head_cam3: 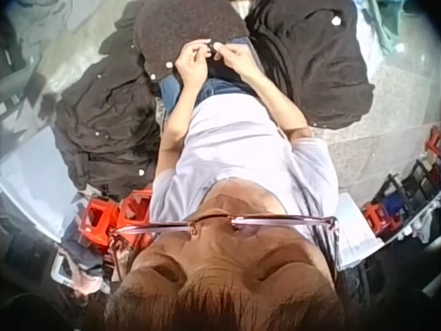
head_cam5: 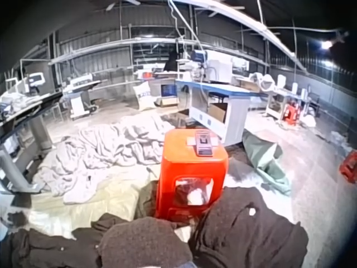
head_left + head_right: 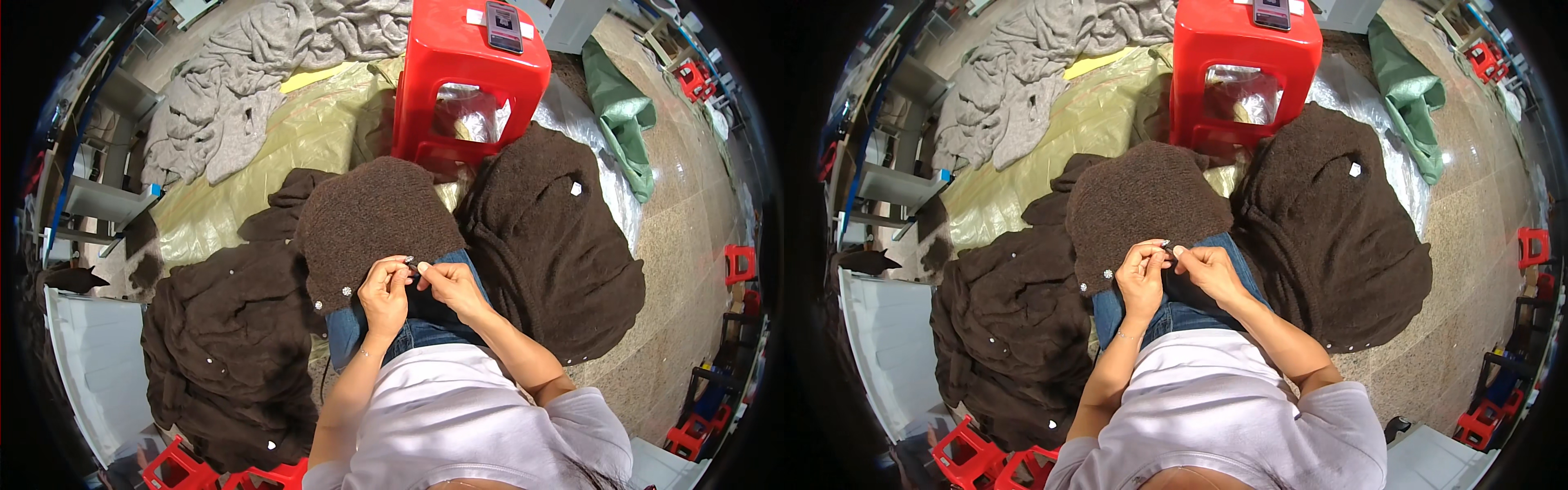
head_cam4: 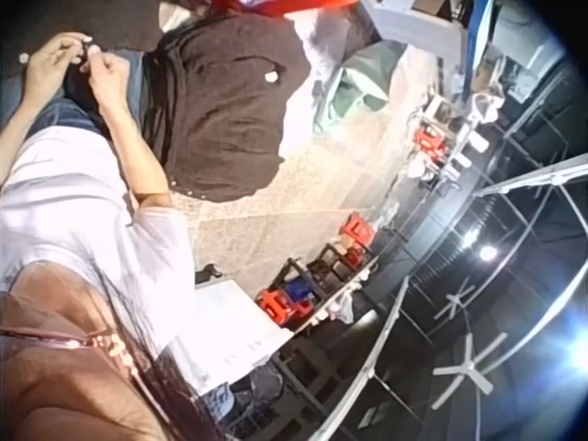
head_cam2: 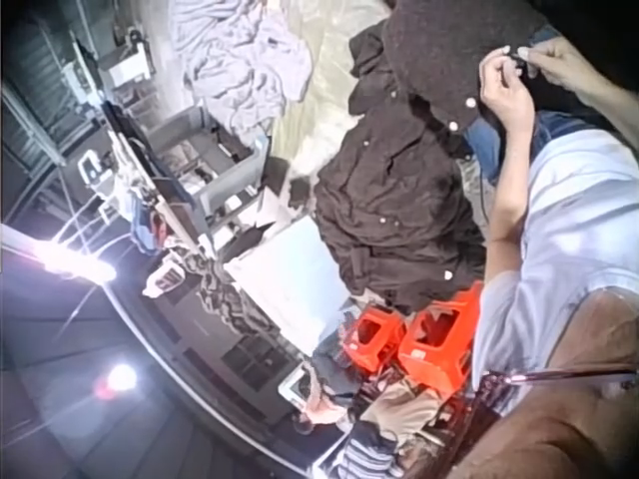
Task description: Buttoning small pieces of brown fabric in a production environment.
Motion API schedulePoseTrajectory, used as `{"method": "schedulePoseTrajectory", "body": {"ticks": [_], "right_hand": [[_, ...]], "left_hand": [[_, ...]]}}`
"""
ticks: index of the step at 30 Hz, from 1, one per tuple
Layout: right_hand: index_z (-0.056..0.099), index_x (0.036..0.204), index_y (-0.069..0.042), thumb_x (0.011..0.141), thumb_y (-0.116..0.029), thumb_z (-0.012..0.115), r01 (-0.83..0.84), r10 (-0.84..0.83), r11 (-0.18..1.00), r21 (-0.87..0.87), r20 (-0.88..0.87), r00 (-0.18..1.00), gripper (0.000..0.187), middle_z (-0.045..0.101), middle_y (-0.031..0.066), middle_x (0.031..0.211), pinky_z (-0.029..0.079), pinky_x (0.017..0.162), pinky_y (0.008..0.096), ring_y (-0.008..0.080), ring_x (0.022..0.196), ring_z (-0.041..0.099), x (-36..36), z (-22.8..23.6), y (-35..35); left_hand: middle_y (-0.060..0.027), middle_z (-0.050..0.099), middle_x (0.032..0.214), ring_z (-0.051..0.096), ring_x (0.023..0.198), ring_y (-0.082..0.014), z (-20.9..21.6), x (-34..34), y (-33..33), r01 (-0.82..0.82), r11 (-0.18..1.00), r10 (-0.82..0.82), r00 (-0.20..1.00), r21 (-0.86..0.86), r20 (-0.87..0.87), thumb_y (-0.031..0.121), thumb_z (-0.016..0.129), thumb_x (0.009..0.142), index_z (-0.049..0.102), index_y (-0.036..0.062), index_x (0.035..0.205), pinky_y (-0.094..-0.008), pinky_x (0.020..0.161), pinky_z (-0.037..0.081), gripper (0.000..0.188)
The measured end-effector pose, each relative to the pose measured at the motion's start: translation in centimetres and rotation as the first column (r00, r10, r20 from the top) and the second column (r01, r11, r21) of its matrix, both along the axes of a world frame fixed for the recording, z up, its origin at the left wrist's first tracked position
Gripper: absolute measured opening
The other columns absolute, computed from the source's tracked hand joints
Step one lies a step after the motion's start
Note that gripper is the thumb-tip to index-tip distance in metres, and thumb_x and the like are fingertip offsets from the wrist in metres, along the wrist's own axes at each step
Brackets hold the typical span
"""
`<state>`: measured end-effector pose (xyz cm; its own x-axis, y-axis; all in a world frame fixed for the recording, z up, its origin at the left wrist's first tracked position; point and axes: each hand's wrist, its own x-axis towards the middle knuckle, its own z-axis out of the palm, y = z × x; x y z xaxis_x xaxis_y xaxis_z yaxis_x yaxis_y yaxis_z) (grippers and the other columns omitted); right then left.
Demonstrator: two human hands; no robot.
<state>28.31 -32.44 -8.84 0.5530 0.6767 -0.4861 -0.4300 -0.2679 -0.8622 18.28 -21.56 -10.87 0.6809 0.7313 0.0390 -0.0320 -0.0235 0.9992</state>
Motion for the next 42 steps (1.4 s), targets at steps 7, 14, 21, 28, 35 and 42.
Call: {"method": "schedulePoseTrajectory", "body": {"ticks": [7, 14, 21, 28, 35, 42], "right_hand": [[0.066, 0.068, 0.0, 0.095, -0.033, 0.06, 0.017, -0.017, 1.0, -0.003, -0.007, 1.0, 0.044, 0.05, -0.0024, 0.054, 0.027, 0.045, 0.0237, 0.0043, 0.049, 0.038, 0.0, -0.1, -0.1], [0.066, 0.073, -0.002, 0.096, -0.036, 0.061, -0.049, 0.055, 0.998, -0.044, 0.122, 0.991, 0.041, 0.052, -0.0029, 0.061, 0.031, 0.05, 0.0231, 0.0044, 0.055, 0.042, -0.2, 1.1, -0.8], [0.066, 0.087, -0.001, 0.098, -0.013, 0.055, -0.277, 0.243, 0.96, 0.03, 0.399, 0.884, 0.019, 0.062, 0.0026, 0.08, 0.045, 0.069, 0.0259, 0.0076, 0.081, 0.057, -1.8, 2.2, 1.2], [0.048, 0.132, -0.009, 0.071, -0.03, 0.081, -0.577, 0.432, 0.736, -0.353, 0.902, -0.001, 0.072, 0.044, 0.0171, 0.128, 0.055, 0.059, 0.0403, 0.031, 0.069, 0.068, -8.1, 4.3, 11.5], [0.06, 0.094, -0.009, 0.067, 0.008, 0.057, -0.621, 0.178, 0.784, 0.026, 0.948, 0.265, 0.031, 0.063, 0.0143, 0.086, 0.052, 0.062, 0.0422, 0.0362, 0.077, 0.066, -3.7, 8.8, 13.3], [0.062, 0.105, 0.001, 0.08, 0.013, 0.054, -0.024, -0.5, 0.866, 0.499, 0.866, -0.014, 0.029, 0.062, 0.0057, 0.097, 0.046, 0.084, 0.0279, 0.015, 0.091, 0.059, 8.2, 20.8, 7.7]], "left_hand": [[-0.013, 0.063, 0.108, 0.066, 0.082, -0.0148, -0.2, -0.2, -0.3, 0.014, 1.0, -0.014, 1.0, -0.012, -0.001, -0.006, 0.057, 0.093, 0.062, -0.0061, 0.094, -0.0262, 0.073, 0.058, 0.005], [-0.0079, 0.064, 0.067, 0.058, 0.059, -0.0109, 2.8, -3.7, 1.4, 0.196, 0.927, -0.122, 0.964, 0.32, -0.236, 0.005, 0.072, 0.083, 0.063, -0.0005, 0.071, -0.0263, 0.053, 0.043, 0.016], [-0.0187, 0.058, 0.116, 0.058, 0.104, -0.0308, -2.9, -11.9, 12.6, -0.234, 0.676, 0.62, 0.693, 0.699, -0.368, -0.007, 0.064, 0.079, 0.056, 0.005, 0.122, -0.04, 0.087, 0.047, 0.046], [-0.0201, 0.046, 0.143, 0.04, 0.134, -0.0391, -14.3, -10.6, 16.1, -0.064, 0.729, 0.223, 0.963, 0.681, -0.149, 0.016, 0.057, 0.085, 0.052, 0.0043, 0.135, -0.0454, 0.111, 0.033, 0.051], [-0.013, 0.067, 0.107, 0.063, 0.099, -0.0314, -13.8, -8.8, 18.0, -0.465, 0.757, 0.477, 0.873, 0.46, 0.098, 0.003, 0.062, 0.078, 0.066, 0.004, 0.107, -0.0366, 0.087, 0.05, 0.03], [-0.0138, 0.065, 0.093, 0.065, 0.091, -0.0332, -4.9, -6.3, 21.5, -0.295, 0.809, 0.356, 0.934, 0.508, -0.025, -0.007, 0.066, 0.071, 0.064, 0.0032, 0.094, -0.0362, 0.078, 0.051, 0.026]]}}
